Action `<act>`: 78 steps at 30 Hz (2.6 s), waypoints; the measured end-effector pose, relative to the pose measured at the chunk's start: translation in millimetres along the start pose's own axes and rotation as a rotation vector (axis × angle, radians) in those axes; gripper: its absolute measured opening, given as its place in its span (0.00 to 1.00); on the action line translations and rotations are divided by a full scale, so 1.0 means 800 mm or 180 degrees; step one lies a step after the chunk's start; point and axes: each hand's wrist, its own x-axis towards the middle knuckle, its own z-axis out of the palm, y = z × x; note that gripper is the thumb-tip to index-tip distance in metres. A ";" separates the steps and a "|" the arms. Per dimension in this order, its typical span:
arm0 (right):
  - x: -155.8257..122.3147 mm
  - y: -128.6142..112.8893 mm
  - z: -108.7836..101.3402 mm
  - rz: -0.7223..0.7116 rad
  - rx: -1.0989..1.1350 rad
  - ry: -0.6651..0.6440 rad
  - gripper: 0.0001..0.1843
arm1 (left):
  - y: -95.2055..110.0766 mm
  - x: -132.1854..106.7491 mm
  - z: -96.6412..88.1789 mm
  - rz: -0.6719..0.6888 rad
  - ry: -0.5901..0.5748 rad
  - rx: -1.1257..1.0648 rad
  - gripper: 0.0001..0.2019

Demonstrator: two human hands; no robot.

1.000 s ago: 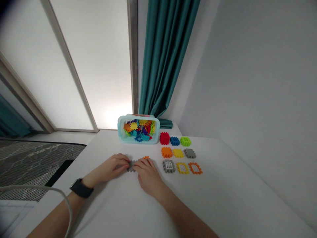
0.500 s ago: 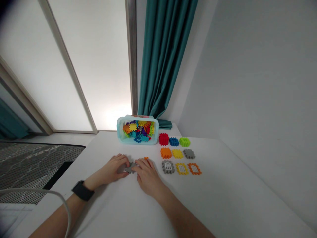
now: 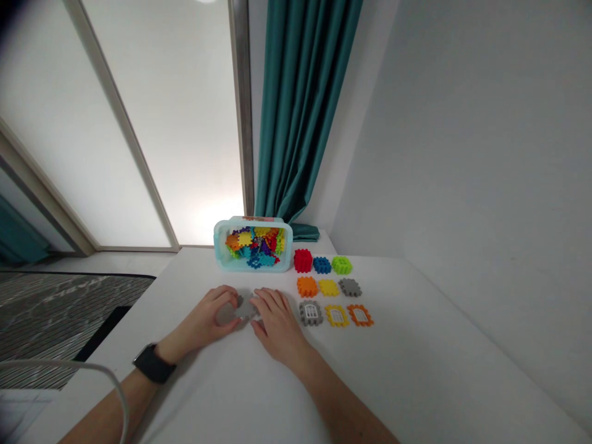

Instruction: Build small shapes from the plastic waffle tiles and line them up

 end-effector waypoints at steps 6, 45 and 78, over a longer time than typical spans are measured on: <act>0.002 0.004 -0.011 -0.0241 0.0194 0.0138 0.19 | 0.008 -0.002 0.000 0.0367 0.0346 -0.0026 0.08; 0.006 0.001 -0.020 -0.0548 0.0009 0.0796 0.12 | 0.003 -0.003 0.005 0.0231 0.0684 0.0303 0.24; -0.001 0.001 -0.015 0.0053 0.0547 0.0551 0.11 | 0.005 0.000 0.011 0.0141 0.0884 -0.0095 0.03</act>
